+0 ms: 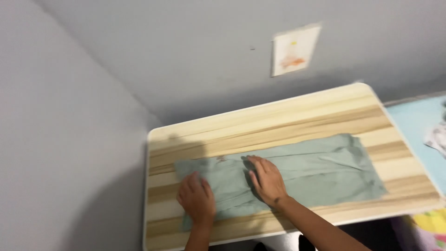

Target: The person is folding several t-shirts on a small table and placing them in stacks on a bed.

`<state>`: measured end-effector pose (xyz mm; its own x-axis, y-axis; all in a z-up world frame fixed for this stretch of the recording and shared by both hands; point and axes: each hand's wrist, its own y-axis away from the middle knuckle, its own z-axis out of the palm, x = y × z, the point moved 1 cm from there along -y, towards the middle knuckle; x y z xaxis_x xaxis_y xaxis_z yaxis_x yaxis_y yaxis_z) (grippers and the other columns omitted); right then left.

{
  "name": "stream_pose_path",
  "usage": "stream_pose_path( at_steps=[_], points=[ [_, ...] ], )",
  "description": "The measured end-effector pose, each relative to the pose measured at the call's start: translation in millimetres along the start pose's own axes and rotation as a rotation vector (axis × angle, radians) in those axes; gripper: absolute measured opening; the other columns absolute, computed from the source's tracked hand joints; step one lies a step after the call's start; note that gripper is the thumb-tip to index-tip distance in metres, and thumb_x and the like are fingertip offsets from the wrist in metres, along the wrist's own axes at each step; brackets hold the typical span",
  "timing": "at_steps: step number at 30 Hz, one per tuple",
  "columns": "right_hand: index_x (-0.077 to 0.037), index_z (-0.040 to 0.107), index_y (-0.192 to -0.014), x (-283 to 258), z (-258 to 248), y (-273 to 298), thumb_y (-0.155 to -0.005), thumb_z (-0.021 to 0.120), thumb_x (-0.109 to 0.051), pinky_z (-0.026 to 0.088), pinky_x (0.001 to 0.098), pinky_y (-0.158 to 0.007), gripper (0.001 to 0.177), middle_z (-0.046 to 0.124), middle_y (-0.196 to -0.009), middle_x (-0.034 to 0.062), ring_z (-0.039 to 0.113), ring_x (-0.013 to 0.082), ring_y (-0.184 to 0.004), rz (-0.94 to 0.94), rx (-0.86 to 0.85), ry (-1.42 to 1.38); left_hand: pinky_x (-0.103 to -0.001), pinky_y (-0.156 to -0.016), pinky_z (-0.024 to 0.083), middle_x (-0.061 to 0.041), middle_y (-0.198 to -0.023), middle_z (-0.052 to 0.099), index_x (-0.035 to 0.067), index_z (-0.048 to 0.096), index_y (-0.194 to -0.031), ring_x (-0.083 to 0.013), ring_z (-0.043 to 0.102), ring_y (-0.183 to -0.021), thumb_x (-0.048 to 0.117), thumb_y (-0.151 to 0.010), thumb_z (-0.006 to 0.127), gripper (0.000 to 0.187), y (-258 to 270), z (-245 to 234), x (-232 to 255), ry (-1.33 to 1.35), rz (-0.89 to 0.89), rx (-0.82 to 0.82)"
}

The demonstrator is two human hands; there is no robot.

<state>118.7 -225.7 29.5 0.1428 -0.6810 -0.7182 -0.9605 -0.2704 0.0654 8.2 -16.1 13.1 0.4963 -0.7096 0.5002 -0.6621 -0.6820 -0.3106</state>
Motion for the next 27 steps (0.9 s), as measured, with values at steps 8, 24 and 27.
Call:
stream_pose_path(
  at_steps=[8,24,27],
  points=[
    [-0.035,0.032,-0.157,200,-132,-19,-0.098,0.032,-0.048,0.02,0.0544,-0.121,0.06,0.025,-0.168,0.0107,0.022,0.0351,-0.155,-0.04,0.263,0.761,-0.084,-0.102,0.011,-0.011,-0.163,0.032,0.034,0.045,-0.151,-0.0409,0.026,-0.149,0.06,-0.094,0.044,0.063,10,34,-2,-0.369,0.068,-0.215],
    [-0.004,0.078,-0.114,204,-183,-35,-0.067,0.076,-0.077,0.06,0.0439,-0.086,0.087,0.079,-0.11,0.018,0.077,0.0324,-0.099,0.665,-0.011,0.205,-0.075,-0.115,0.006,-0.013,-0.162,0.032,0.023,0.046,-0.15,-0.037,0.02,-0.151,0.045,-0.098,0.049,0.057,87,128,228,-0.143,0.431,-0.133],
    [-0.004,0.082,-0.108,235,-181,-47,-0.067,0.083,-0.065,0.06,0.042,-0.088,0.073,0.081,-0.107,0.0175,0.077,0.0318,-0.1,0.582,-0.062,0.204,-0.074,-0.113,0.0,-0.013,-0.164,0.022,0.027,0.039,-0.153,-0.039,0.013,-0.15,0.055,-0.098,0.042,0.062,112,145,258,-0.147,0.498,-0.055]
  ],
)
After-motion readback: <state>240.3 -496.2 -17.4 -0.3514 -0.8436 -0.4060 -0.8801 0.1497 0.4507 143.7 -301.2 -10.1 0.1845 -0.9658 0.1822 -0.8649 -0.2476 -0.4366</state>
